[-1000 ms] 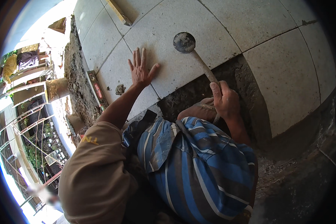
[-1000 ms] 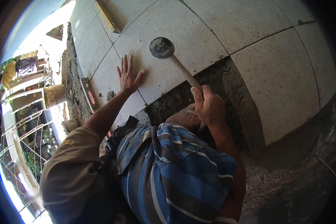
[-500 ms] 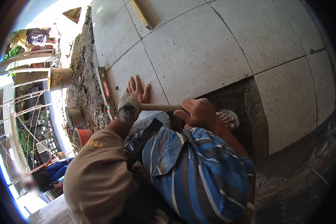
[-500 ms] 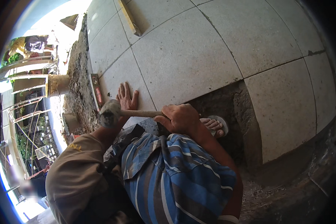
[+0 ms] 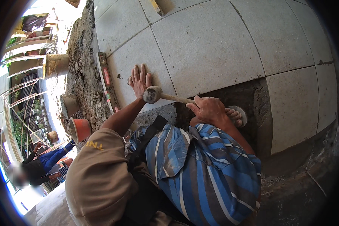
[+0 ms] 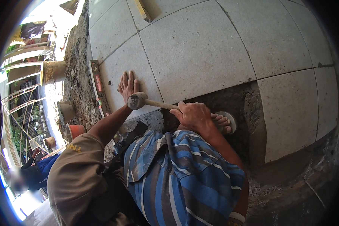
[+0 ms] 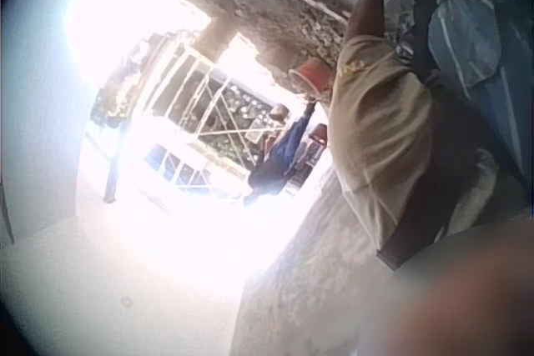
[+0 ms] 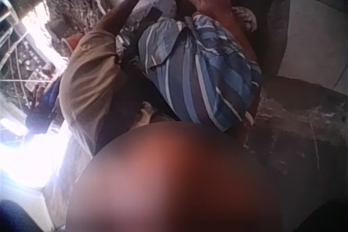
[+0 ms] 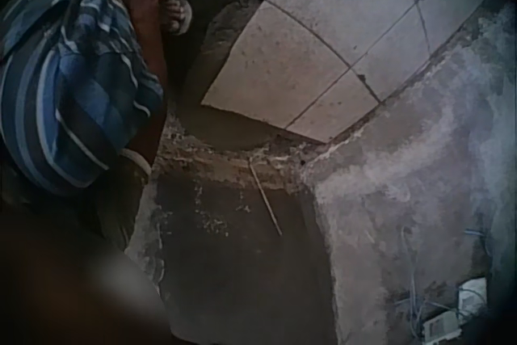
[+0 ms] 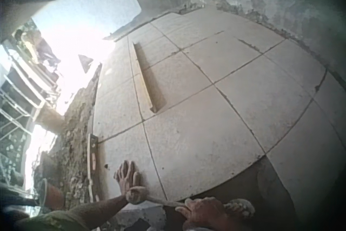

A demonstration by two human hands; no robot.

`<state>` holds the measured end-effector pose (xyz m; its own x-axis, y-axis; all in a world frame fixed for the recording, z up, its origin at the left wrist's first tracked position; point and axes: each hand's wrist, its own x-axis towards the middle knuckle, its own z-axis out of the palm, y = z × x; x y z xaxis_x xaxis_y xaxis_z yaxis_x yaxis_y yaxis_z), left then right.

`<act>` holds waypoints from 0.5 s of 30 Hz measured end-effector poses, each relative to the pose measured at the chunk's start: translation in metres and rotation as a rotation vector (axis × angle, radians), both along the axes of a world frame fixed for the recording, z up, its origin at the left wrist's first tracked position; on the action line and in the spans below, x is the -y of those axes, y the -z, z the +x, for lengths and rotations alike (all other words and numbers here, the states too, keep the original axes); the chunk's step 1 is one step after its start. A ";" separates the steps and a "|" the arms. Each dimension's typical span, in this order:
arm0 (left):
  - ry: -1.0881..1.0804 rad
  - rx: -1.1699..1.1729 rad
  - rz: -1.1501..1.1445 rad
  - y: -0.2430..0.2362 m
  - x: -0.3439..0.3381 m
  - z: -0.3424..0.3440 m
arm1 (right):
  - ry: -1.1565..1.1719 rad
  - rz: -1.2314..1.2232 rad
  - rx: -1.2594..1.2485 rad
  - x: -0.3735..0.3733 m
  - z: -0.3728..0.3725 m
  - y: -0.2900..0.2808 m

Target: Apply cement and level floor tiles during a renovation task.

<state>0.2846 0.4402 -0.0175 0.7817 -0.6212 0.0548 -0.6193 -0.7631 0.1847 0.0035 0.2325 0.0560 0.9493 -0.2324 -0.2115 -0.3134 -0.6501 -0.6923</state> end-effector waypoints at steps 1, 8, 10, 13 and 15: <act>-0.001 0.022 0.013 -0.002 -0.001 -0.003 | -0.005 0.003 -0.001 -0.002 0.000 -0.003; -0.017 0.078 -0.031 0.015 0.000 0.002 | 0.042 -0.070 -0.043 0.002 0.002 -0.004; -0.015 0.136 0.021 0.015 -0.005 0.000 | 0.054 -0.009 0.032 -0.004 0.000 -0.016; -0.020 0.088 0.048 -0.001 -0.001 0.001 | 0.014 0.046 0.112 0.004 0.004 -0.030; 0.045 0.051 0.161 -0.022 -0.009 0.007 | 0.017 0.023 0.227 0.005 0.006 -0.033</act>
